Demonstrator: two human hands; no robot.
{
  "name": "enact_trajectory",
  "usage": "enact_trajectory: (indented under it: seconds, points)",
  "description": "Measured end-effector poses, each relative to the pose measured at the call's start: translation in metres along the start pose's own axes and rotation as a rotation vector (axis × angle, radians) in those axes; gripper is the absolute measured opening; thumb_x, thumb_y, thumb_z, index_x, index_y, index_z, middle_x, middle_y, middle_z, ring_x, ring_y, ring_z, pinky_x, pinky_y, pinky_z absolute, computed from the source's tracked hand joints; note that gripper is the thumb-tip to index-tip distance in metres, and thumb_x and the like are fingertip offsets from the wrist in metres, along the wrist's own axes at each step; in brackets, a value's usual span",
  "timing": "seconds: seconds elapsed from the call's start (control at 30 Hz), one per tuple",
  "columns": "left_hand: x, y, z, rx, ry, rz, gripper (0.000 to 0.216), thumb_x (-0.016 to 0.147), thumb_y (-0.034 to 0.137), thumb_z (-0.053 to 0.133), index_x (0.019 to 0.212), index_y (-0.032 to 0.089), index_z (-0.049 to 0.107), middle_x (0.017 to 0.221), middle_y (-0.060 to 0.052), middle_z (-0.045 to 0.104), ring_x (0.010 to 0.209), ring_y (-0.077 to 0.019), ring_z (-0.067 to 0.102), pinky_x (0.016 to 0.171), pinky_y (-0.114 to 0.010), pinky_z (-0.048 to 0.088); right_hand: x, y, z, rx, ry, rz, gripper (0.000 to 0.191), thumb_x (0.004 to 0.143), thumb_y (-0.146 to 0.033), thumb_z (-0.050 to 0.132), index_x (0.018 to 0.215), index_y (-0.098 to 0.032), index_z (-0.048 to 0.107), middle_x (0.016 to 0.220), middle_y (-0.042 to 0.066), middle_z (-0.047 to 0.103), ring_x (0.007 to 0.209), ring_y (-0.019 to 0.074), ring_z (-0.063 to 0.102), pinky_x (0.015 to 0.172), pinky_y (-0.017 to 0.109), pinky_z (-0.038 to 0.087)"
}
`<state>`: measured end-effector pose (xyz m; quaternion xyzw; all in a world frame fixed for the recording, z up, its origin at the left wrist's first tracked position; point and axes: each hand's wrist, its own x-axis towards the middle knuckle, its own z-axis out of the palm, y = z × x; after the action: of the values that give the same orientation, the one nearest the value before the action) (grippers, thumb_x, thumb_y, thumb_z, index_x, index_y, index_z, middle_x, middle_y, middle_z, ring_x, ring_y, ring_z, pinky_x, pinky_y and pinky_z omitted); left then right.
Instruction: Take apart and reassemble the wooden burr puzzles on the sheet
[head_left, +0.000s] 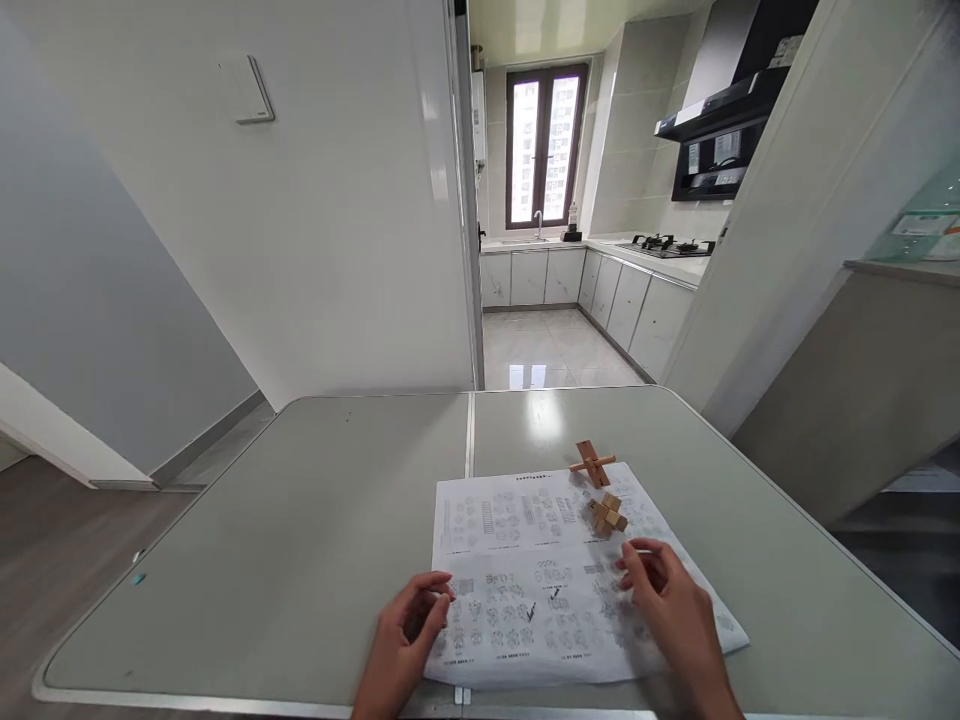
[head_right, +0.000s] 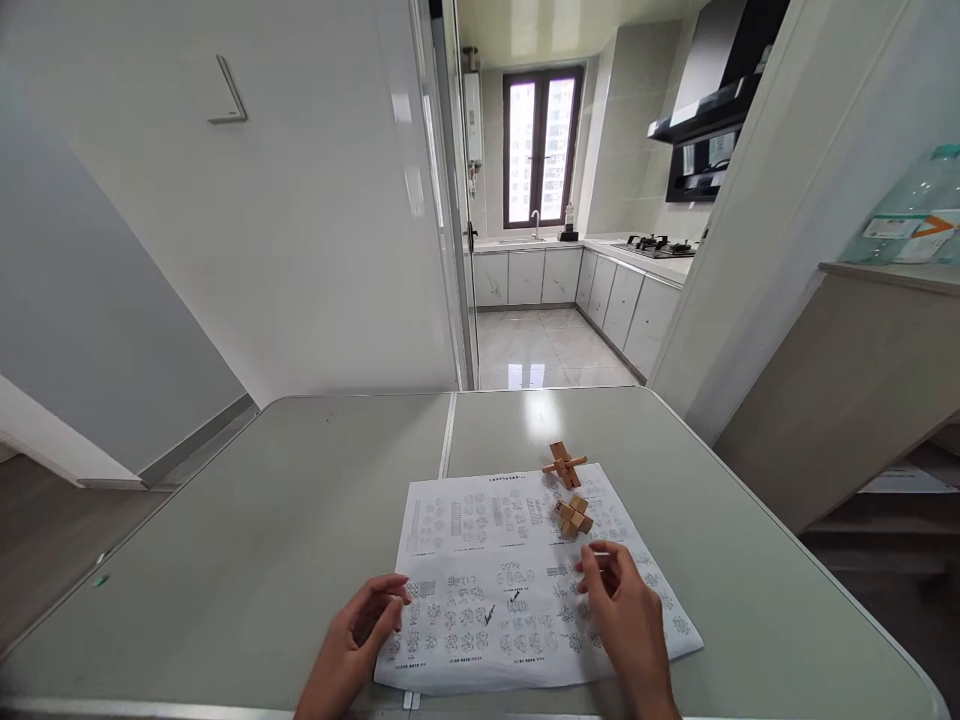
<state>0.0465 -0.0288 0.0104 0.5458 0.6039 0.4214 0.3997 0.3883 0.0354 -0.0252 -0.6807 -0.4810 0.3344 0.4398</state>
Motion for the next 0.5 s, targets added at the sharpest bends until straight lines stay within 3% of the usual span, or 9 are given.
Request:
enact_trajectory:
  seconds: [0.13,0.3,0.5]
  points:
    - [0.003,-0.006,-0.018,0.016,0.046,-0.059,0.047,0.09,0.062,0.061,0.111,0.021,0.072,0.097,-0.007,0.077,0.093,-0.0252,0.071,0.082,-0.031,0.057,-0.026,-0.003,0.009,0.07,-0.186,-0.099,0.051,0.091,-0.071,0.053,0.098,-0.023,0.066,0.08,0.005,0.076,0.065,0.0223,0.072,0.064,0.031,0.056]
    - [0.004,-0.006,-0.017,0.065,0.072,-0.045,0.049,0.087,0.065,0.062,0.106,0.021,0.074,0.092,-0.006,0.077,0.085,-0.0249,0.072,0.079,-0.033,0.059,-0.048,-0.009,0.021,0.089,-0.243,-0.219,0.051,0.091,-0.073,0.053,0.086,-0.024,0.067,0.069,0.001,0.072,0.056,0.0205,0.069,0.061,0.03,0.056]
    - [-0.001,-0.005,-0.015,0.072,0.108,-0.03,0.051,0.086,0.065,0.062,0.105,0.02,0.075,0.089,-0.006,0.078,0.082,-0.0246,0.071,0.076,-0.033,0.058,-0.075,-0.01,0.031,0.17,-0.16,-0.208,0.058,0.091,-0.078,0.046,0.08,-0.024,0.064,0.062,0.0,0.067,0.05,0.0193,0.063,0.053,0.028,0.052]
